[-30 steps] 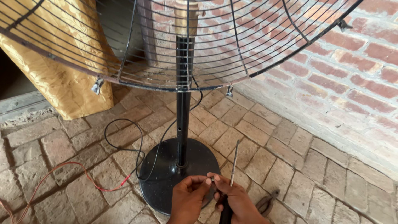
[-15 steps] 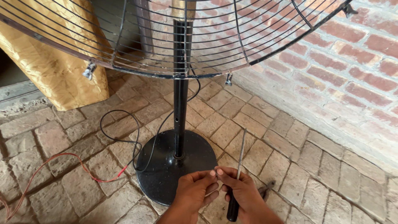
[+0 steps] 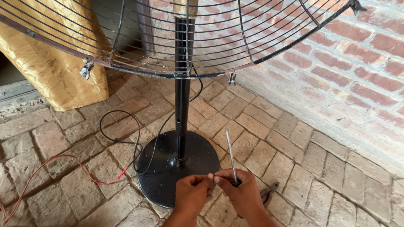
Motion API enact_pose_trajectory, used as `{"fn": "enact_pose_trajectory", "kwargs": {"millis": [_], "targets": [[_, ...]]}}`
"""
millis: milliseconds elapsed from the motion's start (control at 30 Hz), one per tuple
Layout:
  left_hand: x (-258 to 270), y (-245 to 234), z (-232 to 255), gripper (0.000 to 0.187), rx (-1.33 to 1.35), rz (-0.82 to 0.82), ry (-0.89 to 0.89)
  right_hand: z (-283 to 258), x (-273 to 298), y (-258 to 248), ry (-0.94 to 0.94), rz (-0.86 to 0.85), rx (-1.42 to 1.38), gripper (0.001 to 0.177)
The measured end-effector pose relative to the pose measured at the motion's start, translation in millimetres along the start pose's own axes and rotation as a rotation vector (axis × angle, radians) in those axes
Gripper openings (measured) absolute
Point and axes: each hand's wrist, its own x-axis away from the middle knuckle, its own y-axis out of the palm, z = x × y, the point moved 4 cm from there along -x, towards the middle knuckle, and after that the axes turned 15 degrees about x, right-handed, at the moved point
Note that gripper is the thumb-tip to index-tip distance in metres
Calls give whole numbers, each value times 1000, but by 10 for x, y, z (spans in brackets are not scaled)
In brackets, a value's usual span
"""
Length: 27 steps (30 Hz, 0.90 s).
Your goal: The person uses a screwdriver to tighten the central hub of a standing fan. They repeatedly insert the screwdriver into the hub and turn it clockwise while stabilizing the fan with the other hand.
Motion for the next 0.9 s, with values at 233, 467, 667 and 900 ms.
{"fn": "enact_pose_trajectory", "kwargs": {"millis": [233, 467, 667, 900], "targets": [[-172, -115, -229, 23, 119, 4, -130, 32, 28, 86, 11, -67, 45, 21], [-298, -158, -365, 24, 241, -79, -197, -86, 97, 123, 31, -68, 225, 20], [-260, -109, -345, 22, 174, -44, -217, 201, -57, 164, -30, -11, 172, 20], [-227, -16, -286, 30, 132, -148, -163, 1812, -565, 196, 213, -37, 637, 24]]}}
